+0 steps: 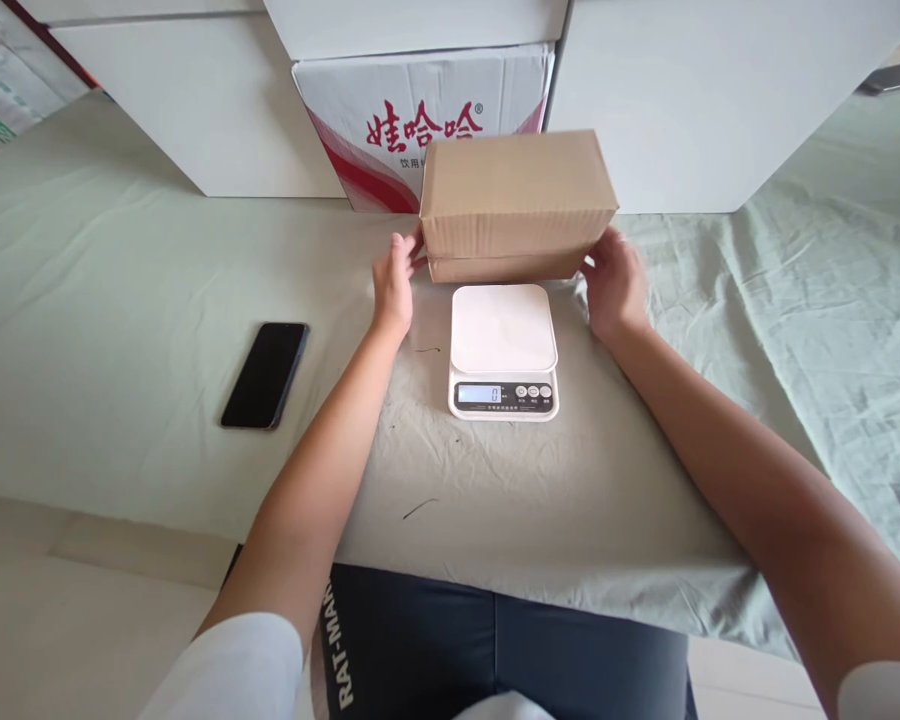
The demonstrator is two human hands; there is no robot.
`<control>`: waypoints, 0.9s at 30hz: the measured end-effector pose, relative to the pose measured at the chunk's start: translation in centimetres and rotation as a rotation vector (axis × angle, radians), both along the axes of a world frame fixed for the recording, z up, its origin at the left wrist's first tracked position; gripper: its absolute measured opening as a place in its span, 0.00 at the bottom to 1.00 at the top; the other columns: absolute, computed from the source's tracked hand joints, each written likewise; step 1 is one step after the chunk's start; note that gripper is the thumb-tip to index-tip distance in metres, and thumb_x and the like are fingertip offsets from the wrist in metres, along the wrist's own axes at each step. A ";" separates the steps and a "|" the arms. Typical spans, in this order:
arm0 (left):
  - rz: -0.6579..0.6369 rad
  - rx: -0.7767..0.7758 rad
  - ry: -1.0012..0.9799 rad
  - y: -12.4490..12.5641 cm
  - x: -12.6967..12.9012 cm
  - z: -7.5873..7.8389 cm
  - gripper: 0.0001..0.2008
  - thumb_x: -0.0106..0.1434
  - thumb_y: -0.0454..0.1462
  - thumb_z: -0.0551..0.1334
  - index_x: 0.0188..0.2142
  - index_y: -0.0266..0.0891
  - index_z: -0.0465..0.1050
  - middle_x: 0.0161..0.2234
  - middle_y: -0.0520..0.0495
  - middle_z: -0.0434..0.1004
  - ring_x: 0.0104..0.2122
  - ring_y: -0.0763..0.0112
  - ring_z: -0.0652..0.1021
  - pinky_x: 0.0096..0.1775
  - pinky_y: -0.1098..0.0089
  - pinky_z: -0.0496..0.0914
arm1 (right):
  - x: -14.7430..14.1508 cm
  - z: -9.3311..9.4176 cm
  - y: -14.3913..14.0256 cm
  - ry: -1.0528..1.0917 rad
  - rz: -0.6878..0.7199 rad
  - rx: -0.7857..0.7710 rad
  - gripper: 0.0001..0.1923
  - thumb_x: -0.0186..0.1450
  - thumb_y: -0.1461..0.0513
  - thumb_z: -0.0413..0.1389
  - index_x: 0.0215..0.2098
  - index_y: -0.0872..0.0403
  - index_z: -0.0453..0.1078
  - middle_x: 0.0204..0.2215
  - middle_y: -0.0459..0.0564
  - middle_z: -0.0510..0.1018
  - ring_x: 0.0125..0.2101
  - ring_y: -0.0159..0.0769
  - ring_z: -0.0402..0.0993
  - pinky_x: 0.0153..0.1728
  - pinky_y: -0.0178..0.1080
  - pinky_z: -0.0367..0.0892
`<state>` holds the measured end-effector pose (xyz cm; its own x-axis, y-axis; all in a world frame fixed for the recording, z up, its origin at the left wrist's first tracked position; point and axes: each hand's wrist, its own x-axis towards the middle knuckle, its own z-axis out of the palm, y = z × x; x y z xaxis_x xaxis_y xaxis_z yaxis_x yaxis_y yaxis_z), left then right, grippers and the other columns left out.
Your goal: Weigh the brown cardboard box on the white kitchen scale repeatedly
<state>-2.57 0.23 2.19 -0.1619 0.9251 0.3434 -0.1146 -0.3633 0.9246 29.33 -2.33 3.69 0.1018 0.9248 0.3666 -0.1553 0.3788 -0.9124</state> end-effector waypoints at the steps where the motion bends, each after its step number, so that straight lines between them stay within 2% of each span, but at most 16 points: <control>1: 0.055 0.041 -0.026 -0.3 0.1 0.9 0.43 0.66 0.80 0.61 0.53 0.49 0.87 0.61 0.38 0.88 0.74 0.41 0.81 0.69 0.46 0.82 | 0.1 0.6 0.1 0.013 -0.050 0.038 0.18 0.72 0.35 0.62 0.42 0.35 0.78 0.51 0.48 0.89 0.65 0.58 0.80 0.61 0.60 0.75; 3: 0.131 0.083 -0.035 -0.6 0.1 2.8 0.37 0.73 0.76 0.59 0.45 0.49 0.83 0.50 0.42 0.88 0.69 0.49 0.85 0.59 0.55 0.86 | 0.1 2.2 0.2 0.038 -0.182 0.107 0.20 0.71 0.38 0.63 0.39 0.42 0.69 0.42 0.50 0.81 0.56 0.53 0.80 0.55 0.54 0.76; 5: 0.140 0.045 -0.015 -0.7 -0.2 4.7 0.34 0.82 0.70 0.53 0.36 0.47 0.75 0.37 0.45 0.82 0.63 0.55 0.87 0.49 0.60 0.85 | -0.2 4.2 -0.2 0.035 -0.305 0.177 0.22 0.71 0.41 0.63 0.35 0.44 0.62 0.35 0.48 0.69 0.46 0.46 0.74 0.49 0.48 0.74; 8: 0.078 -0.041 -0.007 -1.1 -0.6 6.7 0.35 0.89 0.58 0.42 0.28 0.46 0.61 0.26 0.46 0.70 0.53 0.61 0.88 0.42 0.61 0.80 | -1.0 6.8 -1.7 -0.099 -0.325 0.247 0.31 0.69 0.45 0.67 0.30 0.45 0.49 0.30 0.43 0.54 0.33 0.37 0.54 0.40 0.44 0.64; 10: 0.071 -0.041 -0.025 -1.6 -0.5 7.2 0.33 0.90 0.53 0.42 0.26 0.46 0.55 0.24 0.47 0.66 0.48 0.62 0.87 0.39 0.61 0.79 | -1.7 7.6 -2.9 -0.143 -0.343 0.252 0.33 0.67 0.48 0.68 0.30 0.45 0.45 0.30 0.42 0.47 0.32 0.36 0.44 0.37 0.43 0.57; 13: 0.148 0.025 -0.035 -2.8 0.0 7.1 0.30 0.88 0.48 0.55 0.26 0.45 0.53 0.26 0.48 0.66 0.43 0.63 0.85 0.37 0.63 0.78 | -2.4 7.0 -4.0 -0.136 -0.379 0.210 0.30 0.67 0.52 0.66 0.28 0.46 0.45 0.29 0.42 0.45 0.33 0.37 0.40 0.36 0.44 0.50; 16: 0.192 0.040 0.006 -3.8 0.6 6.7 0.30 0.83 0.43 0.63 0.25 0.44 0.52 0.28 0.48 0.66 0.41 0.62 0.84 0.37 0.64 0.78 | -2.5 5.4 -4.0 -0.125 -0.371 0.175 0.33 0.70 0.50 0.67 0.27 0.47 0.46 0.28 0.43 0.46 0.33 0.38 0.41 0.37 0.45 0.55; 18: 0.181 0.029 0.027 -4.2 0.9 6.5 0.31 0.81 0.41 0.65 0.24 0.44 0.50 0.27 0.48 0.65 0.41 0.62 0.83 0.37 0.64 0.77 | -2.3 4.6 -3.6 -0.105 -0.374 0.169 0.34 0.71 0.47 0.67 0.26 0.47 0.47 0.27 0.44 0.48 0.33 0.39 0.43 0.37 0.45 0.55; 22: 0.198 0.094 0.053 -4.1 1.0 6.0 0.34 0.81 0.38 0.65 0.23 0.44 0.46 0.24 0.49 0.56 0.34 0.64 0.78 0.35 0.63 0.73 | -1.8 4.0 -2.9 -0.035 -0.383 0.156 0.32 0.67 0.44 0.67 0.23 0.47 0.52 0.26 0.44 0.51 0.33 0.37 0.45 0.36 0.44 0.44; 27: 0.218 0.227 0.074 -3.3 1.2 5.8 0.38 0.78 0.43 0.71 0.22 0.44 0.44 0.21 0.54 0.43 0.24 0.69 0.63 0.29 0.62 0.61 | -1.2 3.3 -2.0 -0.064 -0.383 0.235 0.42 0.66 0.30 0.67 0.23 0.47 0.51 0.24 0.42 0.50 0.30 0.33 0.46 0.33 0.42 0.44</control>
<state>-1.40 -3.04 8.01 -0.3151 0.7699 0.5550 0.0533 -0.5695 0.8203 28.17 -4.36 7.02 0.3906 0.7159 0.5787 0.0899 0.5960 -0.7980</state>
